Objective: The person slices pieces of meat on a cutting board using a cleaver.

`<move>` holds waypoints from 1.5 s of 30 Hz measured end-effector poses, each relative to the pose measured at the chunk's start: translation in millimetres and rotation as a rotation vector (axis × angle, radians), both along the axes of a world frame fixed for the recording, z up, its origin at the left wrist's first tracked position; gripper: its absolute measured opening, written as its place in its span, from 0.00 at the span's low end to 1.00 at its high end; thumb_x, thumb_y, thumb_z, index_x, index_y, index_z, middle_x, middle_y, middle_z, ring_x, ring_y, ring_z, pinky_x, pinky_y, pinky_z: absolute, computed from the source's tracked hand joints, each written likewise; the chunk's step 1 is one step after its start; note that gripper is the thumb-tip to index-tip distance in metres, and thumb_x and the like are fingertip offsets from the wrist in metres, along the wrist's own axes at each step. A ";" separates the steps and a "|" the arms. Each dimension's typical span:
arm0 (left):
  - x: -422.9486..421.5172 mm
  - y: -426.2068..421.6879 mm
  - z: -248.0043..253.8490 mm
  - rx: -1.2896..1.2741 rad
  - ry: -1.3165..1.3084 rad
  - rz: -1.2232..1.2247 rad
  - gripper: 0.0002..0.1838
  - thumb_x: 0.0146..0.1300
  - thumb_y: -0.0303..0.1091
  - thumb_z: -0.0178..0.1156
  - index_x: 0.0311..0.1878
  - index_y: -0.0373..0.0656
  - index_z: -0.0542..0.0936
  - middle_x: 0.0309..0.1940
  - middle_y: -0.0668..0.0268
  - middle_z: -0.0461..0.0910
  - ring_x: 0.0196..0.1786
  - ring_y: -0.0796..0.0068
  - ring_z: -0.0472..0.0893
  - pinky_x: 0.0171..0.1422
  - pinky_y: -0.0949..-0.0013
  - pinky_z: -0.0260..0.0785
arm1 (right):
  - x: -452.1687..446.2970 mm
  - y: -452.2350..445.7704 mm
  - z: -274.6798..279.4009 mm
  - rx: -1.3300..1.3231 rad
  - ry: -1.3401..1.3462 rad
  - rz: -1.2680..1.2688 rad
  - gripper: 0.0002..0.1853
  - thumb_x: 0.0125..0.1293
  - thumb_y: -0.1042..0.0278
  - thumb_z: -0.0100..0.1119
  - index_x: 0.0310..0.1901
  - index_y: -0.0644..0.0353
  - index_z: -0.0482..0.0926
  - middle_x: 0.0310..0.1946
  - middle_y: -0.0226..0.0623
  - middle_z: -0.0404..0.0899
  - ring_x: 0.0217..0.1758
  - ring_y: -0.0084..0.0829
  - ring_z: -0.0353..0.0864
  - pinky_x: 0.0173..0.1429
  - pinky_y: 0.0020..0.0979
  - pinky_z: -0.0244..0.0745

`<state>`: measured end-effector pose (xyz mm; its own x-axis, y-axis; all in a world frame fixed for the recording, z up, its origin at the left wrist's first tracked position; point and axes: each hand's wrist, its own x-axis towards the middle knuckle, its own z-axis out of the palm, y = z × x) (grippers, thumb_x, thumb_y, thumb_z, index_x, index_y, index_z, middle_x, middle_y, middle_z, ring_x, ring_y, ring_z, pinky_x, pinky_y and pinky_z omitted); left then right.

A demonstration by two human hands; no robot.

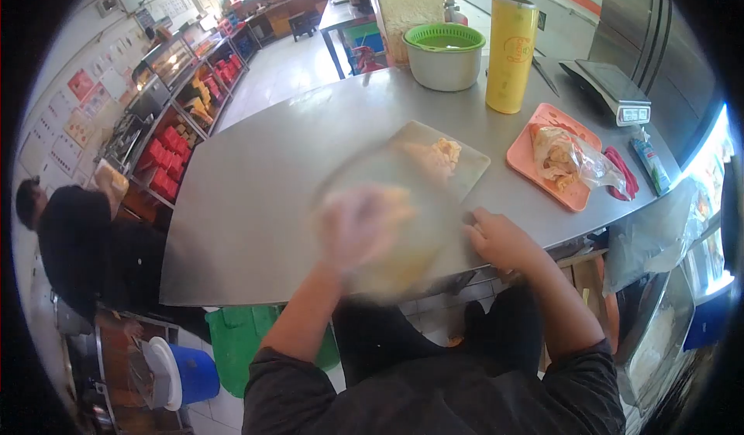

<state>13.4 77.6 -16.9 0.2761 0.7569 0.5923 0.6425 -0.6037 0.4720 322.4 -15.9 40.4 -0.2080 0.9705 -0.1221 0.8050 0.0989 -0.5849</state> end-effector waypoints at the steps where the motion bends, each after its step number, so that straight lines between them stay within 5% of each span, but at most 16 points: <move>1: -0.3 0.4 -3.2 -0.027 -0.105 -0.026 0.06 0.72 0.32 0.65 0.44 0.41 0.86 0.29 0.62 0.84 0.32 0.65 0.84 0.40 0.61 0.78 | 4.2 1.3 -2.0 0.000 0.001 0.007 0.14 0.82 0.61 0.52 0.54 0.65 0.74 0.33 0.53 0.86 0.35 0.52 0.89 0.43 0.50 0.83; 3: -2.1 2.7 -10.9 -0.057 -0.208 -0.044 0.06 0.74 0.30 0.64 0.47 0.40 0.85 0.29 0.67 0.83 0.32 0.72 0.82 0.39 0.64 0.77 | 15.0 2.4 -7.1 -0.152 0.395 -0.106 0.14 0.84 0.59 0.53 0.56 0.62 0.74 0.27 0.39 0.80 0.24 0.35 0.83 0.31 0.38 0.79; 4: -6.5 5.8 -20.0 -0.117 -0.303 -0.034 0.06 0.76 0.30 0.63 0.49 0.39 0.85 0.32 0.67 0.83 0.34 0.74 0.82 0.40 0.66 0.77 | 18.5 0.1 -13.5 -0.159 0.401 -0.104 0.14 0.84 0.59 0.53 0.56 0.62 0.74 0.27 0.39 0.80 0.24 0.35 0.83 0.31 0.38 0.79; 6: -15.2 18.0 -36.6 -0.231 -0.487 -0.023 0.07 0.78 0.31 0.62 0.52 0.39 0.83 0.38 0.69 0.83 0.37 0.77 0.82 0.43 0.68 0.78 | 26.3 -3.7 -26.1 -0.197 0.903 -0.231 0.13 0.85 0.57 0.53 0.56 0.59 0.74 0.24 0.27 0.72 0.18 0.21 0.72 0.23 0.28 0.70; 9: -20.1 27.1 -30.2 -0.354 -0.659 -0.028 0.08 0.81 0.31 0.60 0.55 0.39 0.82 0.44 0.70 0.83 0.41 0.80 0.82 0.46 0.71 0.78 | 31.5 -8.1 -31.7 -0.125 1.045 -0.257 0.11 0.86 0.58 0.51 0.55 0.57 0.73 0.23 0.25 0.70 0.16 0.18 0.68 0.21 0.25 0.67; 15: -15.7 12.0 50.5 -0.591 -0.837 -0.306 0.11 0.82 0.33 0.60 0.60 0.42 0.82 0.46 0.66 0.84 0.46 0.77 0.83 0.51 0.68 0.80 | 44.2 -4.1 -40.0 -0.155 1.083 -0.151 0.11 0.86 0.58 0.51 0.54 0.57 0.71 0.23 0.25 0.71 0.16 0.19 0.70 0.21 0.25 0.68; 19: 18.3 -5.6 65.3 -0.408 -0.035 -0.300 0.17 0.80 0.38 0.61 0.65 0.41 0.82 0.50 0.59 0.87 0.49 0.65 0.87 0.56 0.61 0.82 | 44.9 -4.9 -39.6 -0.142 1.083 -0.148 0.12 0.87 0.58 0.51 0.54 0.57 0.71 0.23 0.25 0.71 0.16 0.19 0.70 0.21 0.25 0.68; 22: 17.9 -5.5 46.7 -0.275 0.292 -0.101 0.20 0.77 0.44 0.63 0.63 0.40 0.83 0.52 0.56 0.89 0.50 0.59 0.89 0.57 0.56 0.81 | 48.2 -5.9 -43.0 -0.114 1.122 -0.120 0.11 0.87 0.58 0.51 0.54 0.58 0.71 0.23 0.25 0.71 0.16 0.19 0.70 0.21 0.25 0.68; 24: 16.2 -3.8 38.5 -0.232 0.425 0.070 0.22 0.75 0.47 0.64 0.60 0.40 0.85 0.53 0.54 0.89 0.51 0.57 0.89 0.58 0.55 0.81 | 49.5 -7.0 -43.8 -0.109 1.163 -0.078 0.11 0.87 0.59 0.50 0.55 0.58 0.71 0.23 0.25 0.71 0.17 0.19 0.69 0.21 0.25 0.68; 29: 39.4 -11.7 33.3 -0.235 0.478 0.162 0.17 0.67 0.49 0.67 0.41 0.43 0.90 0.34 0.52 0.88 0.42 0.49 0.89 0.52 0.50 0.80 | 49.9 -7.7 -38.3 -0.117 1.141 -0.076 0.13 0.87 0.58 0.50 0.58 0.60 0.71 0.23 0.25 0.70 0.17 0.18 0.69 0.21 0.25 0.68; 32: 30.3 -0.8 18.1 -0.131 0.628 0.197 0.14 0.68 0.45 0.65 0.38 0.44 0.89 0.30 0.52 0.86 0.36 0.50 0.87 0.48 0.47 0.79 | 50.0 -9.8 -37.0 -0.108 1.136 -0.069 0.14 0.87 0.58 0.50 0.59 0.61 0.71 0.23 0.24 0.70 0.17 0.18 0.69 0.22 0.25 0.68; 36: -23.3 46.7 -24.7 -0.021 0.234 0.097 0.11 0.70 0.39 0.64 0.37 0.45 0.89 0.28 0.55 0.86 0.34 0.51 0.86 0.48 0.48 0.80 | 50.3 -11.1 -35.3 -0.121 1.140 -0.086 0.15 0.87 0.57 0.50 0.59 0.61 0.71 0.24 0.24 0.70 0.17 0.18 0.69 0.22 0.25 0.69; 42: -30.5 50.1 -24.1 -0.097 0.123 -0.043 0.09 0.68 0.37 0.68 0.47 0.48 0.91 0.35 0.57 0.87 0.40 0.58 0.87 0.49 0.54 0.78 | 51.7 -7.9 -36.6 -0.144 1.136 -0.078 0.14 0.87 0.57 0.50 0.58 0.61 0.71 0.23 0.24 0.70 0.17 0.18 0.69 0.23 0.25 0.69; 45: 2.1 21.8 5.0 -0.431 -0.139 -0.038 0.13 0.70 0.38 0.68 0.54 0.47 0.90 0.42 0.56 0.89 0.43 0.63 0.87 0.51 0.55 0.78 | 52.3 -8.5 -34.9 -0.158 1.147 -0.079 0.14 0.87 0.58 0.50 0.58 0.61 0.71 0.23 0.25 0.70 0.17 0.18 0.69 0.23 0.26 0.69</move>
